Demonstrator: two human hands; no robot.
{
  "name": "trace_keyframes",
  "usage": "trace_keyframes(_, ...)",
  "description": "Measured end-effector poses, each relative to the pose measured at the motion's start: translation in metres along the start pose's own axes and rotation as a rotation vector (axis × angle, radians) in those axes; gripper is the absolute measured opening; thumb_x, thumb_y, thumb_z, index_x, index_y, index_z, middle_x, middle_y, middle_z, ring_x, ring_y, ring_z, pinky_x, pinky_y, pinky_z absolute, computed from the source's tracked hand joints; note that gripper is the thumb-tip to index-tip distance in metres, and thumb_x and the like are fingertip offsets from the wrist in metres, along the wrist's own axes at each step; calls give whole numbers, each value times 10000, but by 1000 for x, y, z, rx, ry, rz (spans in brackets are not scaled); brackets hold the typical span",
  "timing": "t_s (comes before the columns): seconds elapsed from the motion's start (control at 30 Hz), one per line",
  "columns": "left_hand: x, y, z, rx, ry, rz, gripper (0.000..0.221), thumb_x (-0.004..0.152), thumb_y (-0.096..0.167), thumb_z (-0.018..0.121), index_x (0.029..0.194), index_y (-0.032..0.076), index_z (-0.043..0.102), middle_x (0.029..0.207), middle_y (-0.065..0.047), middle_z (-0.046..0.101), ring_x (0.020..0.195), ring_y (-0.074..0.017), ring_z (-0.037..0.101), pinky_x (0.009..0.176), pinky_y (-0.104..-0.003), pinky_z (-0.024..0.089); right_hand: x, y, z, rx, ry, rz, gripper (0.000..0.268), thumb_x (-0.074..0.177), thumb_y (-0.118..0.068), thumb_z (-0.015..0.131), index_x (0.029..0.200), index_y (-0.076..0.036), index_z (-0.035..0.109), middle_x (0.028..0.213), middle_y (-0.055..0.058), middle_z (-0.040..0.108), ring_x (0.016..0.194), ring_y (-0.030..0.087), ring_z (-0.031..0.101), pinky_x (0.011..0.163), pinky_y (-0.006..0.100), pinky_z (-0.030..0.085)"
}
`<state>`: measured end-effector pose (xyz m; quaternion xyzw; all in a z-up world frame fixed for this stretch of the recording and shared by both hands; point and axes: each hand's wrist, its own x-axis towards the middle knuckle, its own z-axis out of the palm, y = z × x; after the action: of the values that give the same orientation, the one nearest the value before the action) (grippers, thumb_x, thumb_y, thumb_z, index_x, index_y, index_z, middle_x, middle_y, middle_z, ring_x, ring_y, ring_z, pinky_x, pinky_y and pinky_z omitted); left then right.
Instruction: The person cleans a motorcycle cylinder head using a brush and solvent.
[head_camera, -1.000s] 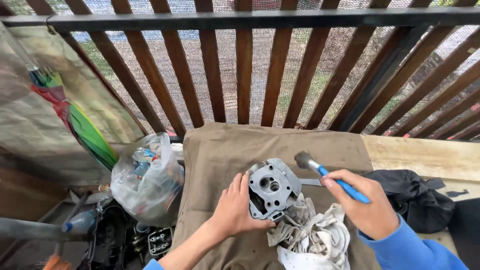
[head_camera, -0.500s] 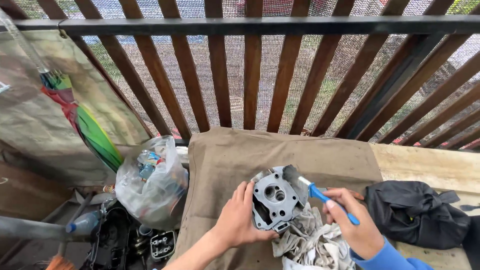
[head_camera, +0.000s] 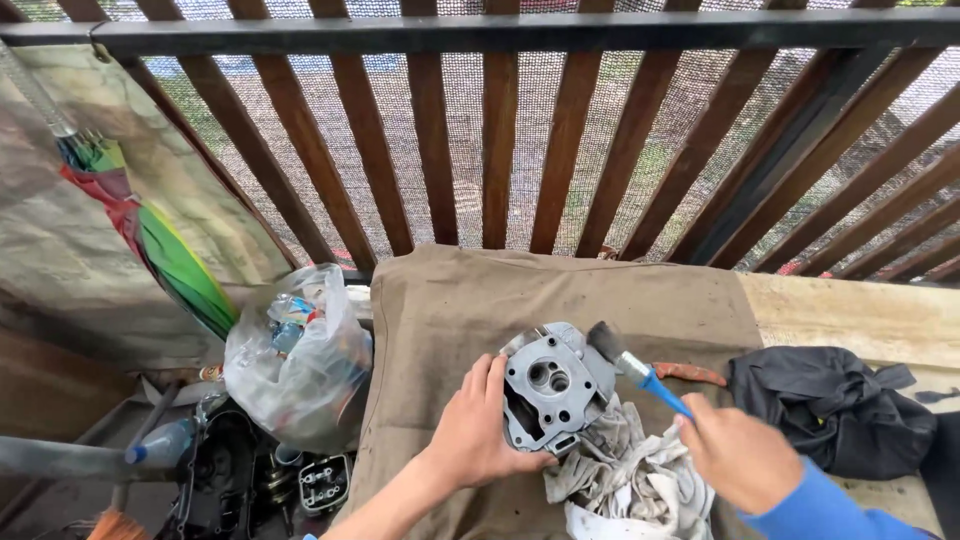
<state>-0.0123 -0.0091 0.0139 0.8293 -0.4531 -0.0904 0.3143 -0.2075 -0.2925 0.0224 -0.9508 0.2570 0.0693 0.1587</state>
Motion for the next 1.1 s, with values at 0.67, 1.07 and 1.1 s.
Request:
trace_keyframes(0.67,3,2,-1,9,-7,-42,1361,522,597,950,1459,-111,262,1483,-321,342,1344,-471,416,1057,-477,426,-17,-38,-38,128,141,-178,195,933,-328,597,997,-144,605,634,168,668,642,415,658,574,550,461)
trace_keyframes(1.07,4,2,0,18,-18,-46,1342,539,575,947,1469,-99,253,1484,-325,342,1344,-476,413,1049,-484,428,-3,-12,-9,373,306,-218,174,963,-207,605,1093,-94,580,742,161,725,693,354,694,594,437,526)
trace_keyframes(1.1,5,0,2,13,-25,-52,1341,535,572,949,1464,-98,252,1482,-318,347,1348,-473,413,1047,-486,424,0,-7,1,215,145,-151,210,947,-254,639,1109,-126,599,738,161,740,707,381,705,604,472,511)
